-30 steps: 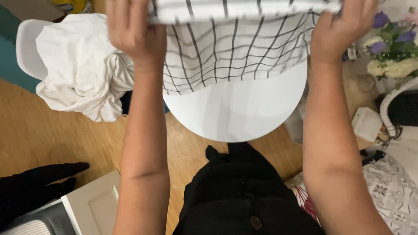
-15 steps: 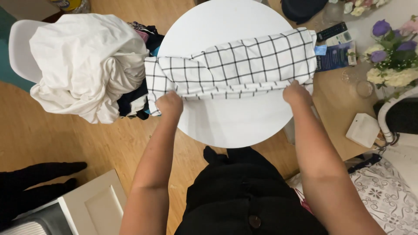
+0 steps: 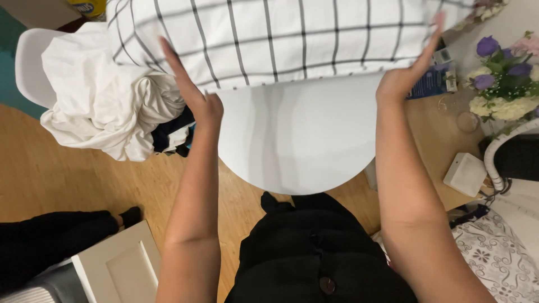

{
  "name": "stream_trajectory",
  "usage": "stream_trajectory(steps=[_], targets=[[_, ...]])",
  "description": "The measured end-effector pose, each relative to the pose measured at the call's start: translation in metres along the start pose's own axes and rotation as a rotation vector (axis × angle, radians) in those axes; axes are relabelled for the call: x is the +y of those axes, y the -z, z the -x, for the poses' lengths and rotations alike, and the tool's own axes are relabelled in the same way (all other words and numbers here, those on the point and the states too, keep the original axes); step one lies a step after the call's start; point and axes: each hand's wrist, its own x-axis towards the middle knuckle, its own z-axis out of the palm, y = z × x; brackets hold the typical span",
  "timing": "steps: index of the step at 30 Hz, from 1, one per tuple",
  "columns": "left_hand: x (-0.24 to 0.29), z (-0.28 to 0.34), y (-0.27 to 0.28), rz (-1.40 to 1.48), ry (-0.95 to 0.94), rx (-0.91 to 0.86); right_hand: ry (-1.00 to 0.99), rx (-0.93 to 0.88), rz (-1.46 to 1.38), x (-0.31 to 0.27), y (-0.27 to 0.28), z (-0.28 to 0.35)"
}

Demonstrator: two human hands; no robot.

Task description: The person folds a white and black checkered cloth on a white round table. They smooth the fabric, fold it in half multiple times, and press it flat to create a neat rectangular shape.

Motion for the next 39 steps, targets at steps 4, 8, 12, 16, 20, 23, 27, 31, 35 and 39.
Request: stream_trajectory(steps=[4, 8, 12, 16, 20, 23, 27, 31, 35, 39], targets=[[-0.005, 0.065, 0.014, -0.671, 0.715, -0.606, -0.407, -0.15, 0.839, -0.02, 0.019, 0.066], [-0.049, 0.137, 0.026, -0.893, 0.652, -0.77, -0.433, -0.388, 1.204, -0.003, 0.063, 0.117], [-0.086, 0.193, 0.036, -1.359, 0.326, -0.945, -0.459, -0.397, 1.407, -0.018, 0.076, 0.138], [-0.116, 0.229, 0.039, -1.41, 0.34, -1.015, -0.449, -0.453, 1.495, -0.007, 0.1, 0.155], [-0.084, 0.195, 0.031, -1.492, 0.177, -0.957, -0.367, -0.58, 1.714, 0.001, 0.092, 0.155], [-0.046, 0.158, 0.015, -1.279, 0.583, -1.433, -0.346, -0.705, 1.779, -0.004, 0.067, 0.152], [-0.047, 0.174, -0.019, -1.119, 0.542, -1.348, -0.291, -0.791, 1.533, -0.015, 0.033, 0.166], [-0.063, 0.22, -0.042, -0.93, -0.032, -0.929, -0.151, -0.857, 1.226, -0.024, 0.016, 0.185], [-0.003, 0.173, -0.041, -0.861, 0.355, -1.146, -0.373, -0.975, 1.401, -0.073, 0.002, 0.166], [0.018, 0.147, -0.041, -0.932, 0.626, -1.488, -0.782, -1.08, 1.39, -0.069, 0.015, 0.151]])
